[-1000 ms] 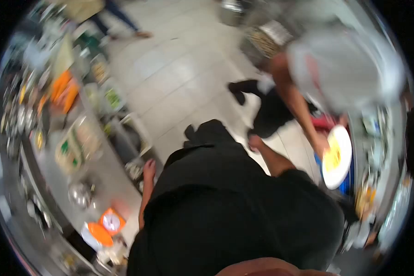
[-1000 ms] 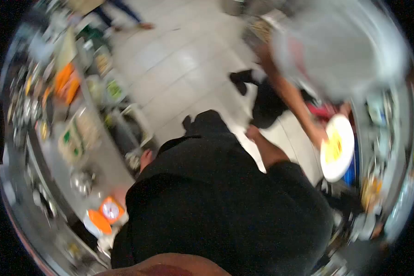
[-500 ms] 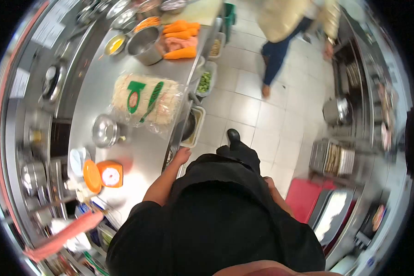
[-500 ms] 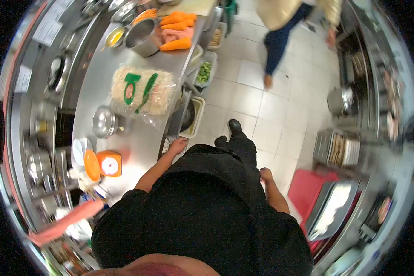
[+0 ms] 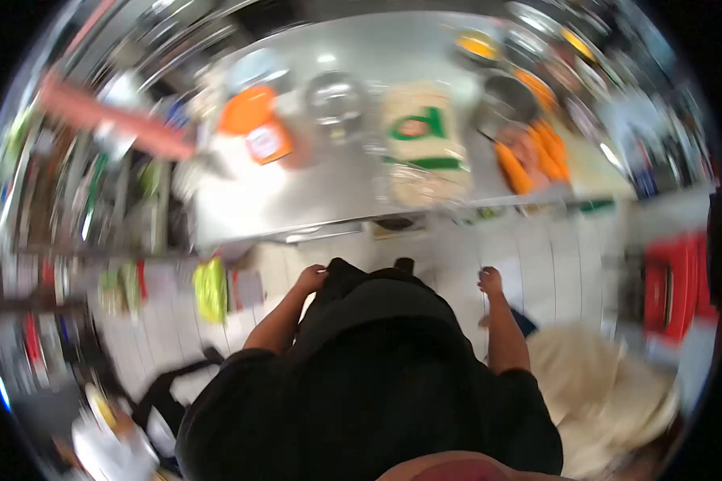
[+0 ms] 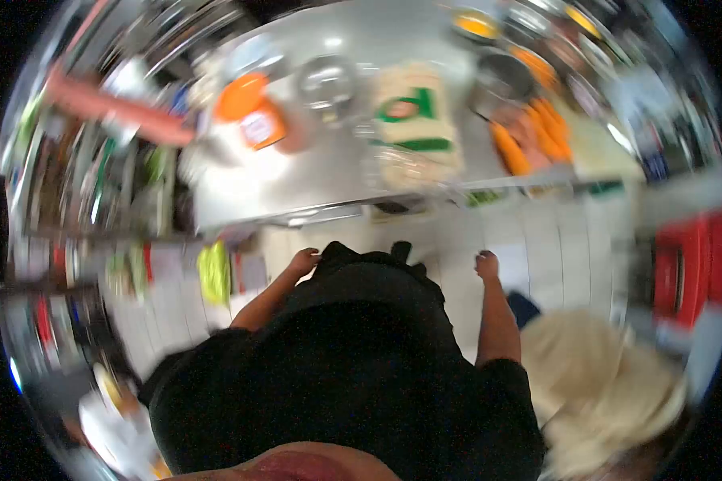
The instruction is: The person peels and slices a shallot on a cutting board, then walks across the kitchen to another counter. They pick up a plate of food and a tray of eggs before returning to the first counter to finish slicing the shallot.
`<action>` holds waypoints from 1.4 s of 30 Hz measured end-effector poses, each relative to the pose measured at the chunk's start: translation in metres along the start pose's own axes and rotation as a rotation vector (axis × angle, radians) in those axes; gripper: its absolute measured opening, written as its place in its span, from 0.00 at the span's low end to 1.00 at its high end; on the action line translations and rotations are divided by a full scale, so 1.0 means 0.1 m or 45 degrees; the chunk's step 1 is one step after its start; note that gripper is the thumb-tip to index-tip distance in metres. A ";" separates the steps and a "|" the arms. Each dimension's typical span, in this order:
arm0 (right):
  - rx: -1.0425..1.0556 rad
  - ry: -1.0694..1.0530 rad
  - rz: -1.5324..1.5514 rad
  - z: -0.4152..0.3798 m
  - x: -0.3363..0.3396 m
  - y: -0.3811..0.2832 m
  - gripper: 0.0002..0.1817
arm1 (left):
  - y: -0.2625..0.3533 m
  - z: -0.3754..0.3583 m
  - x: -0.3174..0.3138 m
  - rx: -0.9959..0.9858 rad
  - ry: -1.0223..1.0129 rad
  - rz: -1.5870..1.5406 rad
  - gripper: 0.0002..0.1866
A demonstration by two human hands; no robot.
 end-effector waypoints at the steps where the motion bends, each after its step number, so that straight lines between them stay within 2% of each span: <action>1: 0.027 -0.125 0.148 0.24 -0.05 -0.19 0.17 | 0.08 -0.29 0.08 0.092 0.030 0.010 0.23; 2: 0.083 -0.129 -0.004 0.20 -0.14 -0.57 0.16 | -0.07 -0.44 0.07 0.056 0.098 0.061 0.24; 3: 0.003 -0.221 0.098 0.30 -0.27 -0.71 0.15 | -0.22 -0.55 0.09 0.015 0.159 0.126 0.24; 4: -0.003 -0.289 0.046 0.29 -0.43 -0.88 0.15 | -0.46 -0.64 0.07 0.094 0.247 0.020 0.24; 5: 0.111 -0.300 -0.034 0.31 -0.59 -0.95 0.13 | -0.66 -0.73 0.02 0.159 0.321 -0.081 0.25; 7: 0.503 -0.675 -0.570 1.01 -1.06 -0.55 0.12 | -0.90 -0.93 0.03 0.301 0.403 -0.145 0.23; 9: 0.254 -0.547 -0.544 0.38 -1.42 -0.85 0.11 | -1.21 -1.06 -0.05 0.352 0.458 -0.177 0.23; 10: 0.240 -0.573 -0.597 0.19 -1.61 -0.92 0.11 | -1.35 -1.13 -0.08 0.395 0.477 -0.222 0.23; 14: 0.290 -0.715 -0.770 -0.11 -2.17 -1.16 0.12 | -1.75 -1.32 -0.12 0.457 0.449 -0.260 0.22; 19: 0.345 -0.797 -0.900 -0.31 -2.69 -1.39 0.12 | -2.11 -1.14 0.11 0.424 0.404 -0.264 0.23; 23: 0.358 -0.804 -0.968 -0.41 -2.92 -1.53 0.13 | -2.16 -0.89 0.68 0.349 0.550 -0.250 0.22; 25: 0.366 -0.805 -0.992 -0.45 -3.02 -1.59 0.13 | -2.13 -0.86 1.00 0.363 0.589 -0.379 0.22; 29: 0.376 -0.813 -1.042 -0.52 -3.20 -1.67 0.14 | -2.23 -0.88 1.29 0.348 0.663 -0.502 0.22; 36: 0.401 -0.820 -1.099 -0.60 -3.38 -1.74 0.15 | -2.79 -1.09 0.89 0.434 0.570 -0.347 0.22; 42: 0.425 -0.830 -1.132 -0.65 -3.46 -1.76 0.16 | -2.98 -1.35 0.64 0.508 0.520 -0.383 0.22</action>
Point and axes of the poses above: each hand's wrist, its own z-axis towards the middle knuckle, its own x-axis out of the back of the hand, y = z × x, the point moved 4 cm from there along z, towards the middle knuckle, and after that the axes turned 1 degree about z, right-handed, at the moved point
